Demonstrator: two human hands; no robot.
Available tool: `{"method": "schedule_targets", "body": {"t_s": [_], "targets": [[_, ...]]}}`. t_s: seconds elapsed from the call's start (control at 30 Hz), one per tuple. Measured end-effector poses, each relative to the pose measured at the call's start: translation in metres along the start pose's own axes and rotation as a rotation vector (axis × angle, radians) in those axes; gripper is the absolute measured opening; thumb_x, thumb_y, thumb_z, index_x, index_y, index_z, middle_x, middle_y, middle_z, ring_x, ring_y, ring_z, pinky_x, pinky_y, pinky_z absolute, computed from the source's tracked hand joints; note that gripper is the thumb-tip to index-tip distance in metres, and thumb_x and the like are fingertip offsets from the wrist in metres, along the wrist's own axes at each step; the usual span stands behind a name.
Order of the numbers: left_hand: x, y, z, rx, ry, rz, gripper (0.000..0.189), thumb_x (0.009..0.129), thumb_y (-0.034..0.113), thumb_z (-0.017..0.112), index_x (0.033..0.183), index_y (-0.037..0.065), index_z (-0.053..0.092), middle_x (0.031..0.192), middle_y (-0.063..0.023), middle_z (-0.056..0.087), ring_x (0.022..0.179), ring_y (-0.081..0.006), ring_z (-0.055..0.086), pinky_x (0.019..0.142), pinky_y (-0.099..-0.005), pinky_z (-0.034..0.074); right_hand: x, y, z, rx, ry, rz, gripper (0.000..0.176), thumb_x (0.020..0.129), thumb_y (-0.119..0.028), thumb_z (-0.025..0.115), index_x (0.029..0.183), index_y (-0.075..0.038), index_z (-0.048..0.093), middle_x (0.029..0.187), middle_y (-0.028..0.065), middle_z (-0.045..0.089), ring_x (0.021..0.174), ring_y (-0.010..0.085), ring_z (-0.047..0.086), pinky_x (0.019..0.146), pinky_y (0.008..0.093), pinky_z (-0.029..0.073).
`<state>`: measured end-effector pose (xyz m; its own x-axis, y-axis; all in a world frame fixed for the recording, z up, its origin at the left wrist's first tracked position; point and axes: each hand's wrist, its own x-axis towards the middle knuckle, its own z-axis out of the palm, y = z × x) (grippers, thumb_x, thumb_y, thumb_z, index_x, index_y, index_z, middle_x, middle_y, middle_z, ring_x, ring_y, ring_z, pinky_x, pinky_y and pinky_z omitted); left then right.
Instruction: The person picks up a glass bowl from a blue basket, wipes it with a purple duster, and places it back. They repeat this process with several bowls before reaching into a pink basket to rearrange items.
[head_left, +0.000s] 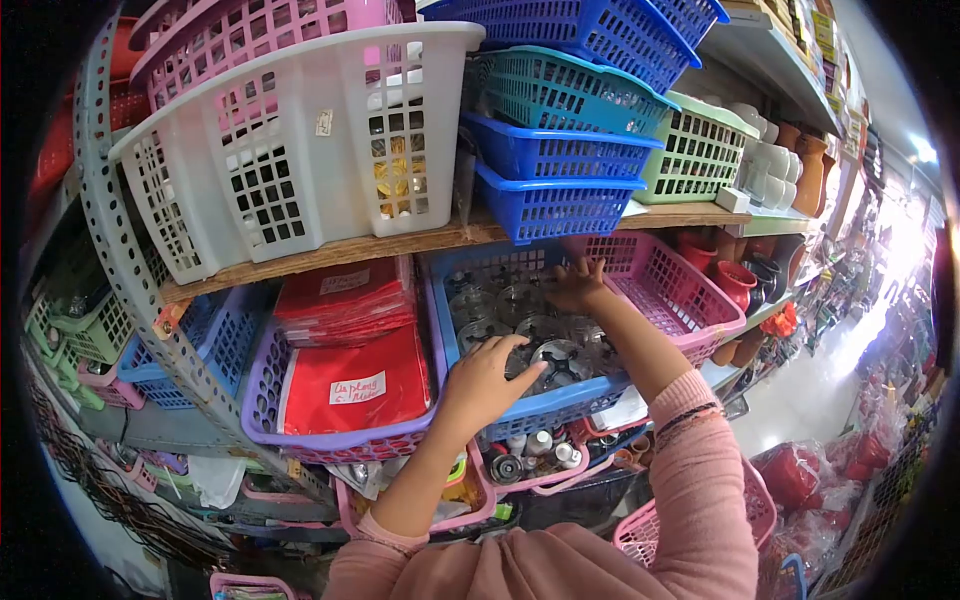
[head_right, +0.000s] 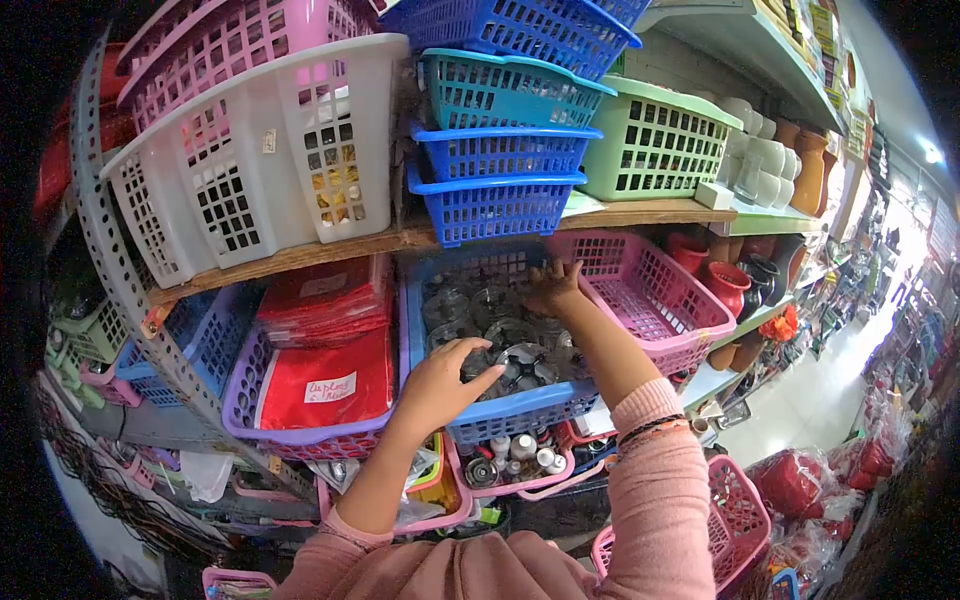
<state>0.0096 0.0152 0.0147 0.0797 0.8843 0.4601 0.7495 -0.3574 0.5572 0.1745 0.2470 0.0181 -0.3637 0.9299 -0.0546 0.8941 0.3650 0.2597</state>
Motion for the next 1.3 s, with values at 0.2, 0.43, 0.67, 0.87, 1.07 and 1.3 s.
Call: {"method": "schedule_targets", "body": {"t_s": [0.2,0.43,0.67,0.87,1.07,1.3], "targets": [[-0.001,-0.002,0.001,-0.001,0.015,0.016,0.047,0.086,0.043,0.064,0.118,0.008,0.060,0.115,-0.0139,0.064,0.107,-0.0326,0.060,0.091,-0.0398,0.047,0.006,0.000,0.005,0.040,0.009,0.031,0.053,0.092,-0.053,0.039,0.142,-0.036,0.040,0.154,0.0088,0.023,0.143,0.0420,0.006,0.105,0.0749,0.004],[-0.002,-0.003,0.002,-0.018,0.003,0.024,0.047,0.086,0.042,0.064,0.116,0.007,0.061,0.114,-0.0143,0.064,0.107,-0.0324,0.061,0.091,-0.0395,0.047,0.013,0.005,0.021,0.017,0.057,0.099,0.072,0.084,-0.058,0.048,0.147,-0.031,0.029,0.157,0.0105,0.016,0.146,0.0366,0.004,0.106,0.0734,0.008],[-0.002,-0.002,0.000,-0.002,-0.004,0.021,0.047,0.086,0.045,0.063,0.116,0.009,0.061,0.114,-0.0148,0.064,0.107,-0.0330,0.060,0.091,-0.0405,0.047,-0.004,0.000,0.003,0.108,0.010,0.107,0.101,0.073,-0.054,0.061,0.153,-0.015,0.014,0.159,0.0131,0.008,0.147,0.0327,0.001,0.107,0.0723,0.005],[-0.001,-0.004,0.001,0.002,-0.003,0.009,0.048,0.086,0.047,0.063,0.115,0.009,0.061,0.113,-0.0149,0.064,0.107,-0.0333,0.060,0.091,-0.0409,0.047,0.002,0.000,0.000,0.096,-0.032,0.137,0.109,0.072,-0.061,0.063,0.153,-0.012,0.009,0.160,0.0102,0.007,0.147,0.0316,0.000,0.105,0.0744,0.004],[-0.001,-0.003,-0.001,-0.004,-0.016,0.004,0.047,0.086,0.046,0.063,0.116,0.009,0.061,0.113,-0.0151,0.064,0.107,-0.0332,0.060,0.092,-0.0409,0.047,0.004,0.005,-0.003,0.165,-0.076,0.101,0.113,0.064,-0.047,0.069,0.153,-0.009,0.008,0.159,0.0162,0.003,0.147,0.0319,-0.006,0.107,0.0727,0.000],[-0.001,0.000,-0.002,-0.002,-0.011,-0.002,0.048,0.086,0.045,0.063,0.117,0.008,0.060,0.113,-0.0144,0.064,0.107,-0.0333,0.060,0.092,-0.0408,0.047,0.009,0.009,-0.010,0.088,-0.119,0.064,0.097,0.077,-0.062,0.055,0.153,-0.017,0.015,0.160,0.0104,0.007,0.147,0.0337,-0.001,0.106,0.0741,0.003]]}}
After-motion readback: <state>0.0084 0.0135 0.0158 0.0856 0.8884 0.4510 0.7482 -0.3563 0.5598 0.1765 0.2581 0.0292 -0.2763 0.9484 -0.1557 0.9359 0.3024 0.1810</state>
